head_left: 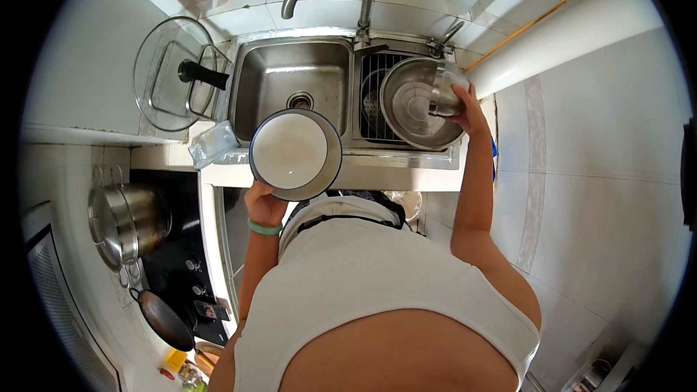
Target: The person disposes of a plastic bag into a trash bin, washes their hands at the sink, and then organizes kitchenware. They pick up a blue cloth, a ladle, and several bowls, placing them into a cabinet under the sink.
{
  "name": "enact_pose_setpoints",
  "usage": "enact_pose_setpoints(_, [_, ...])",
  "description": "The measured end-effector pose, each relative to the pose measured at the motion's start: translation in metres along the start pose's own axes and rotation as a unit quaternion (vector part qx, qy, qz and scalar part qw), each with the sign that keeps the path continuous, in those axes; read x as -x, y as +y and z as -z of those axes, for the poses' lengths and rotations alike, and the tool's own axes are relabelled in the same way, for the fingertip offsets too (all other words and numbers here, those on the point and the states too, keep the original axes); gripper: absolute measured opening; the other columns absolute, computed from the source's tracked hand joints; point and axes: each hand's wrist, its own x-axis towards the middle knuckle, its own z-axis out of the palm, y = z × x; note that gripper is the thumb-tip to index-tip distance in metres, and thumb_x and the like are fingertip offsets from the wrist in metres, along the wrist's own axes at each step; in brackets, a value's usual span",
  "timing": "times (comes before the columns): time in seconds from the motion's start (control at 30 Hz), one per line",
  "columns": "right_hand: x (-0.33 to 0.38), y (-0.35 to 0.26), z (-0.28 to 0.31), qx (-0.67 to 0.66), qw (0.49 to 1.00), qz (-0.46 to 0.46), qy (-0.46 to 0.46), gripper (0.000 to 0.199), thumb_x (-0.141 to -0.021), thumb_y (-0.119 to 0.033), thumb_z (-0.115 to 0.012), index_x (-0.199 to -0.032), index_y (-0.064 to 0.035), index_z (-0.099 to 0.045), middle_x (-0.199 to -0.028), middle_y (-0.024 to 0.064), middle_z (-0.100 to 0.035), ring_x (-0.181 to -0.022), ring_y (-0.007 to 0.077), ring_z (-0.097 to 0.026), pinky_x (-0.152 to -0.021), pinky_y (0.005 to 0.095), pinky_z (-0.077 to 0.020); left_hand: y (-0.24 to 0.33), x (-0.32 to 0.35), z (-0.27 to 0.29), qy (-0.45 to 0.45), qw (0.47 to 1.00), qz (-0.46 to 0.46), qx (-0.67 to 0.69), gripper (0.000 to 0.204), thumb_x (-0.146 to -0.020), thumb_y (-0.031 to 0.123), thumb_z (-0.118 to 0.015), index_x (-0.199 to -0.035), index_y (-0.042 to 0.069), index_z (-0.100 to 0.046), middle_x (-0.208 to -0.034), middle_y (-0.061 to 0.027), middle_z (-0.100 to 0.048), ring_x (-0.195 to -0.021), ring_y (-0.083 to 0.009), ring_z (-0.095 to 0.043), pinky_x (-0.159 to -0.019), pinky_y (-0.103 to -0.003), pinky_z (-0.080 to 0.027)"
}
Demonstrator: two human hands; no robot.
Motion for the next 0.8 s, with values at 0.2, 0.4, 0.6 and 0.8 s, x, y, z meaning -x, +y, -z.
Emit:
enact_pose_setpoints(0.2, [-0.003,0.0,0.005,0.014,1.0,-0.002,0.006,0.096,-0.072,-0.042,-0.073,-0.143,-0.0178,-0.013,-0.135,0.0173,-0.035,-0.118,0.0354,-0.044,-0.084,0.0526,-0.0453,0.0,-0.002,-0.006,-0.004,1.0,0.003,-0.012,0.06,-0.063,0.01,-0.051,-0.122,-0.001,-0.048,-0.118,-0.0144,-0.056,-0.113,-0.0306,-0.051,-0.101,-0.045,-0.039])
enact_pose_setpoints(0.4, [0.0,0.021,0.018,-0.037,0.999,-0.006,0.007,0.085,-0.077,-0.05,-0.065,-0.141,-0.0155,-0.021,-0.137,0.0135,-0.037,-0.117,0.0351,-0.047,-0.085,0.0553,-0.0446,-0.001,0.0,-0.008,-0.012,1.0,-0.001,-0.006,0.058,-0.064,0.01,-0.052,-0.12,-0.002,-0.049,-0.116,-0.0154,-0.057,-0.111,-0.0304,-0.053,-0.099,-0.043,-0.041])
enact_pose_setpoints(0.6, [0.029,0.013,-0.016,-0.309,0.923,0.018,-0.228,0.068,-0.087,-0.059,-0.043,-0.136,-0.0127,-0.038,-0.135,0.0138,-0.044,-0.121,0.0331,-0.047,-0.095,0.0547,-0.0422,-0.001,0.004,0.006,-0.016,1.0,0.007,0.024,0.064,-0.063,0.006,-0.05,-0.126,-0.004,-0.043,-0.121,-0.0165,-0.053,-0.114,-0.0317,-0.05,-0.101,-0.044,-0.039])
enact_pose_setpoints(0.8, [0.029,0.014,-0.086,-0.446,0.851,-0.052,-0.272,0.051,-0.088,-0.045,-0.051,-0.12,-0.0044,-0.053,-0.12,0.017,-0.056,-0.107,0.0323,-0.056,-0.093,0.0502,-0.0457,-0.004,-0.007,0.014,-0.017,1.0,-0.016,0.016,0.061,-0.064,0.008,-0.051,-0.123,-0.004,-0.046,-0.119,-0.0169,-0.056,-0.112,-0.0325,-0.052,-0.101,-0.045,-0.039])
